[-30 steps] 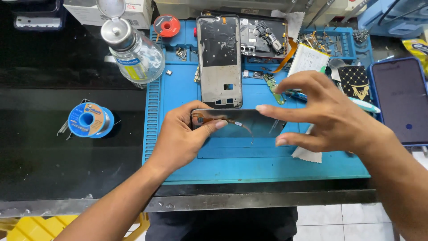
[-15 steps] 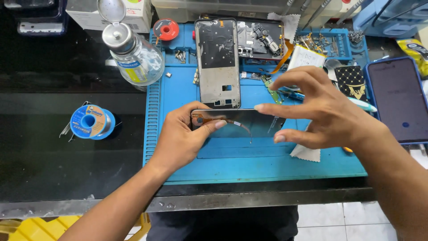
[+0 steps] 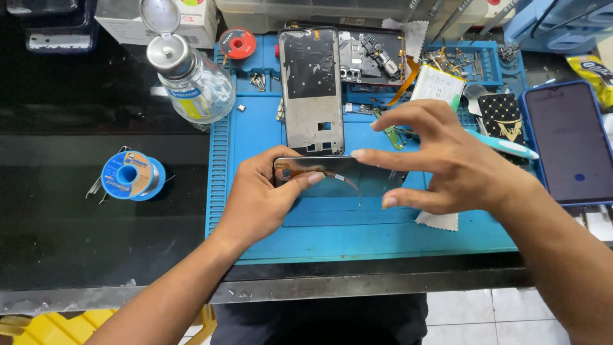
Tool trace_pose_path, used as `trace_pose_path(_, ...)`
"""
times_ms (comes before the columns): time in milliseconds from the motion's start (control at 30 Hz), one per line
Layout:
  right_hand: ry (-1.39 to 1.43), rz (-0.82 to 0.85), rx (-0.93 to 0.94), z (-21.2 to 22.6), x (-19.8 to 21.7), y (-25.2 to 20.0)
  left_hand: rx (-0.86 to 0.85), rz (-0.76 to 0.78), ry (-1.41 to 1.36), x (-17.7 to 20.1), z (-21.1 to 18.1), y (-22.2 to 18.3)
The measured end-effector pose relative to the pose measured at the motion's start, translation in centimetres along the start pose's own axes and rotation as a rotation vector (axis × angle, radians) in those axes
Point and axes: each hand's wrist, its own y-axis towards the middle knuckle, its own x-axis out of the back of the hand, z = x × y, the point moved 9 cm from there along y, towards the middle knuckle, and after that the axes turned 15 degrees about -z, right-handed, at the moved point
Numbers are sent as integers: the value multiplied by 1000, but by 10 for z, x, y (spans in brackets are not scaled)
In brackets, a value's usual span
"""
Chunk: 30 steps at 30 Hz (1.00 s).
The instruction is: Cleaning the internal chassis of a mobile phone and handling components during the repair process.
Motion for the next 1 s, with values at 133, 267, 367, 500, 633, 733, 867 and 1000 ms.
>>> trace_pose_path(133,16,-7,37,-2,7,0,1,-10,38,3,1,-1)
trace_pose_path(267,-52,-4,-2,-17,24,-22,18,-6,37,2,7,0)
trace_pose_path(367,5,-44,-21,-8,13,-15,-16,-2,18,0,4,2)
trace_pose_path(500,73,20,-41,2,-6,10,-3,-16,21,1,1,0)
trace_pose_path(633,343,41,-283,-8,-1,25,18,-14,-46,0,3,-1)
trace_pose_path(733,519,-1,-555,-26,-1,18,-55,-26,-88,0,-4,-1)
trace_pose_path(867,742,13,-773,-38,-8,6,-89,-52,-97,3,-10,0)
trace_pose_path(1000,780,50,-899,-40,-4,1,-68,-45,-85,1,-10,1)
